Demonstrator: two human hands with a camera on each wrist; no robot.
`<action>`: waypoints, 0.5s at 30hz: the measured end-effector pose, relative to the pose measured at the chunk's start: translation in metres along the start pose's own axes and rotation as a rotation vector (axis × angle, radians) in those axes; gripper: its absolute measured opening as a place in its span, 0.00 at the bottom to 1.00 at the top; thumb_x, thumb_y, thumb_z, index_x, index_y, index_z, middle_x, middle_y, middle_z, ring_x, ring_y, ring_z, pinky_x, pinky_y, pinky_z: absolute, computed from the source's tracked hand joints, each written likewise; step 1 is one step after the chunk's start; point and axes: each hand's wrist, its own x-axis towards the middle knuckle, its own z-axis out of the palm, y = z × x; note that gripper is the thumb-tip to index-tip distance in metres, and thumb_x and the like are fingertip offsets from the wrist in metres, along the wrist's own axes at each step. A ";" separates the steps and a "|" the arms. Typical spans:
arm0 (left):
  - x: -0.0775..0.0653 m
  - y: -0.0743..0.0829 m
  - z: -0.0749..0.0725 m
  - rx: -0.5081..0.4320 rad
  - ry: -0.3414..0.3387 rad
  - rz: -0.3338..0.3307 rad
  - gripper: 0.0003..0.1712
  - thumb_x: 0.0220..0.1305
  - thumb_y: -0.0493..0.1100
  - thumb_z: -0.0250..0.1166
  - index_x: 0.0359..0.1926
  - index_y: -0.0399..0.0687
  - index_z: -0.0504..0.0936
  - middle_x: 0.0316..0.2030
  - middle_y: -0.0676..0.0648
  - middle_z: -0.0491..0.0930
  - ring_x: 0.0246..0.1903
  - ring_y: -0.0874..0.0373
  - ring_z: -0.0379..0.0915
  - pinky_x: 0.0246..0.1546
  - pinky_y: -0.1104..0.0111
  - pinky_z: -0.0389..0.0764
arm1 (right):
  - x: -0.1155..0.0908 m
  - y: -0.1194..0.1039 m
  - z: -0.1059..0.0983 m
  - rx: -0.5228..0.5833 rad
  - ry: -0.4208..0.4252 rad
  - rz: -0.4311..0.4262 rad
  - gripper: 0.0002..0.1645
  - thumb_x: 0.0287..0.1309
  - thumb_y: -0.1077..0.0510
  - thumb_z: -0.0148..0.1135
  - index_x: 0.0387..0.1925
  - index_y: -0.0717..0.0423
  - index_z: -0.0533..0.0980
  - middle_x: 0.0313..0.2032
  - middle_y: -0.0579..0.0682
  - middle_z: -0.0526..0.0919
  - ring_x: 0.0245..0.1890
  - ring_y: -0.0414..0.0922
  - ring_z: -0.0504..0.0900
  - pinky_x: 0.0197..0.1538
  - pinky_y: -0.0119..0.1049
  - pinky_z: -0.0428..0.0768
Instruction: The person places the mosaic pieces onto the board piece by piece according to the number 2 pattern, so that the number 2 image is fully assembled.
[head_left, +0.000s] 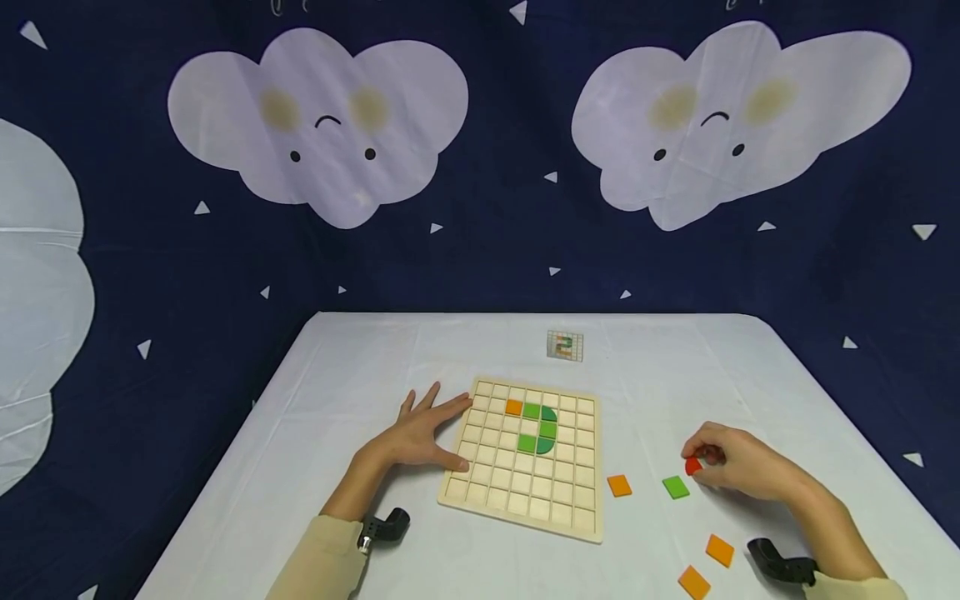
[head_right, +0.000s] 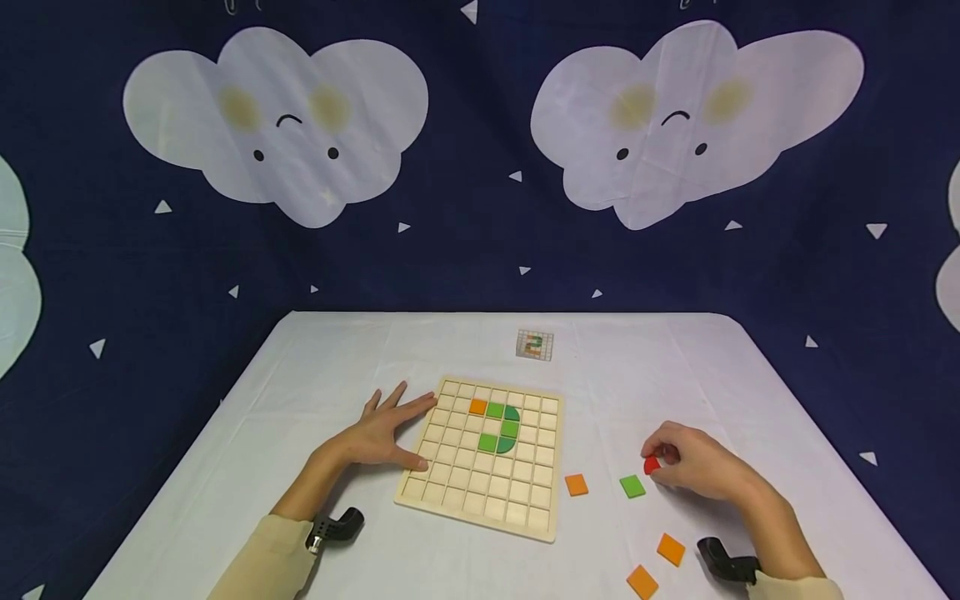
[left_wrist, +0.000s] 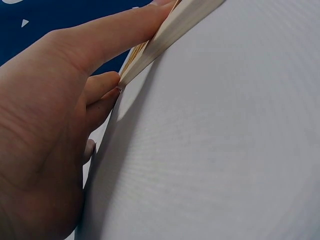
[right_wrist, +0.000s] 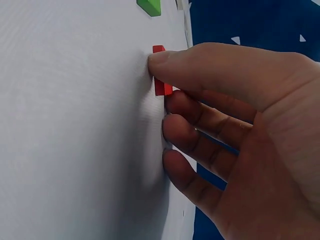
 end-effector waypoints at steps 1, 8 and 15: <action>0.000 0.000 0.000 0.000 0.001 0.001 0.64 0.34 0.78 0.69 0.73 0.63 0.58 0.71 0.62 0.53 0.73 0.47 0.29 0.66 0.46 0.25 | 0.001 0.000 0.001 -0.003 0.008 0.004 0.15 0.45 0.60 0.74 0.37 0.49 0.80 0.30 0.42 0.73 0.31 0.39 0.70 0.31 0.29 0.70; 0.000 0.000 0.000 -0.002 -0.005 0.001 0.65 0.34 0.79 0.69 0.73 0.63 0.58 0.71 0.62 0.53 0.73 0.48 0.28 0.66 0.46 0.25 | 0.004 0.001 0.005 0.005 0.040 0.014 0.13 0.45 0.58 0.75 0.34 0.47 0.80 0.28 0.41 0.74 0.29 0.38 0.71 0.31 0.29 0.72; 0.001 -0.001 0.001 0.002 -0.003 0.000 0.65 0.33 0.79 0.68 0.73 0.63 0.58 0.71 0.62 0.53 0.73 0.48 0.28 0.66 0.47 0.25 | 0.010 -0.002 0.007 0.003 0.051 0.036 0.13 0.43 0.58 0.75 0.34 0.48 0.81 0.27 0.41 0.75 0.28 0.38 0.71 0.31 0.30 0.72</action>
